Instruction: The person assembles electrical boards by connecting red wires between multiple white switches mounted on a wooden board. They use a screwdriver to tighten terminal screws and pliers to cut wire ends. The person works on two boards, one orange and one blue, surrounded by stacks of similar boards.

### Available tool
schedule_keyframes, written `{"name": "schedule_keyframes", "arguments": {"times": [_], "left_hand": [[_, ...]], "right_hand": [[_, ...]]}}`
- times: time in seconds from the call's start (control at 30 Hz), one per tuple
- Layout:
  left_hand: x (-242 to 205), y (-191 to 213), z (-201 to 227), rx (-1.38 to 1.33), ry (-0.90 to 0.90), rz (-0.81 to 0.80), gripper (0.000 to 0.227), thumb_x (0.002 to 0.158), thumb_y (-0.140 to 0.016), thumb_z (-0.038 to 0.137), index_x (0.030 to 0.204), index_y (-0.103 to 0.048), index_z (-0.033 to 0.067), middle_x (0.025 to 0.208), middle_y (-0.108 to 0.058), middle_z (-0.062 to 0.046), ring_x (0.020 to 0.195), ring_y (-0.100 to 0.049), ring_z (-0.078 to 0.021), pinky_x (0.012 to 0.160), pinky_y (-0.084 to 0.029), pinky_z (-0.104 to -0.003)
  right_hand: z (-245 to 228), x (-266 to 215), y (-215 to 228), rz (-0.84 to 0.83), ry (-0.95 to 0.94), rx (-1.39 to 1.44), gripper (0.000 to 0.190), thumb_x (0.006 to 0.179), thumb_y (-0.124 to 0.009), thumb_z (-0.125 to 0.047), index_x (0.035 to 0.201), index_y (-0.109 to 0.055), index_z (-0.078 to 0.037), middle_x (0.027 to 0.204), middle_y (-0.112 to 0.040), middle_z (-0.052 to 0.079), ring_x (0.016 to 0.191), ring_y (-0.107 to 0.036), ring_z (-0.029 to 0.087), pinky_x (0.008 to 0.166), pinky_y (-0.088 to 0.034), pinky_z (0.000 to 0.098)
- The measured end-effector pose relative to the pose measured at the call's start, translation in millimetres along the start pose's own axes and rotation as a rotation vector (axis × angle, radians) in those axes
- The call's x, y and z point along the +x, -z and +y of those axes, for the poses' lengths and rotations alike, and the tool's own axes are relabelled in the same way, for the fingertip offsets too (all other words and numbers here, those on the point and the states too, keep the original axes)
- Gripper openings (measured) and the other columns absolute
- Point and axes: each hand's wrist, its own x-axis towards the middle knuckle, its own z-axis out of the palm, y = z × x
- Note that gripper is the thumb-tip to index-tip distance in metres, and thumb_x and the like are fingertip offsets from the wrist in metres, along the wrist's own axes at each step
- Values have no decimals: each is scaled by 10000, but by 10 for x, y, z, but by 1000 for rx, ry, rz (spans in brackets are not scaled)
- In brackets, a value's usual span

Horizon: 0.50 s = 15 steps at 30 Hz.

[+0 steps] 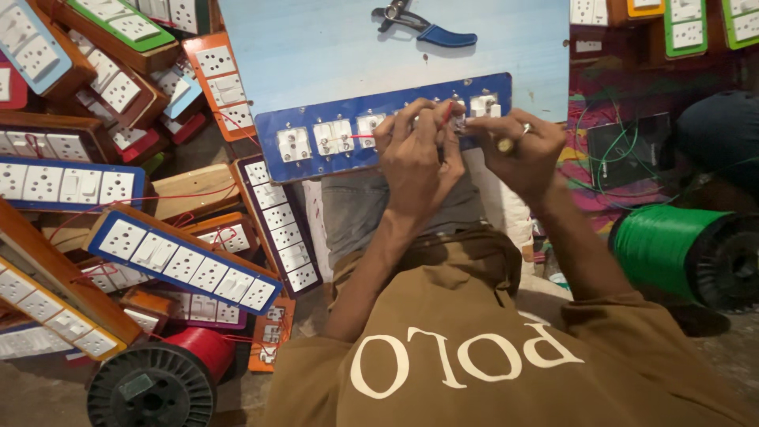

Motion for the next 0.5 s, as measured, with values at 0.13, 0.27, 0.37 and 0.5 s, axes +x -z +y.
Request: {"name": "schedule_keyframes", "arguments": {"times": [0.13,0.27,0.37,0.5], "left_hand": [[15,37,-1,-55,20,6,234,915,-748,47,1136,-673,59,1100,-683,-51,1078,-644,-192,1023,-375,-367],[22,72,-9,-156,12,38,284,876,-782,88,1106,-617,60,1101,-680,-45,1160,-656,-206,1042,-369,-369],[22,90,-18,-209,-22,3,370,845,-838,153,1092,-574,72,1065,-692,-12,1196,-642,-201,1040,-352,-374],[35,113,-25,-176,-8,-31,378,838,-847,157,1097,-582,82,1015,-693,6,1200,-652,-186,1054,-359,-376]], "right_hand": [[-61,167,176,-106,-551,212,622,895,-859,-79,1429,-540,-70,697,-495,2,588,-471,105,481,-365,240],[-174,146,183,148,-346,717,339,1147,-512,-71,1469,-411,-102,1032,-601,37,807,-626,148,679,-556,285],[-194,64,-66,431,16,668,187,1131,-531,-34,1288,-446,-92,1116,-548,96,853,-712,278,704,-678,418],[-214,-36,-220,443,2,565,192,1141,-538,-64,1278,-404,-65,1144,-505,98,826,-712,254,747,-684,406]]}}
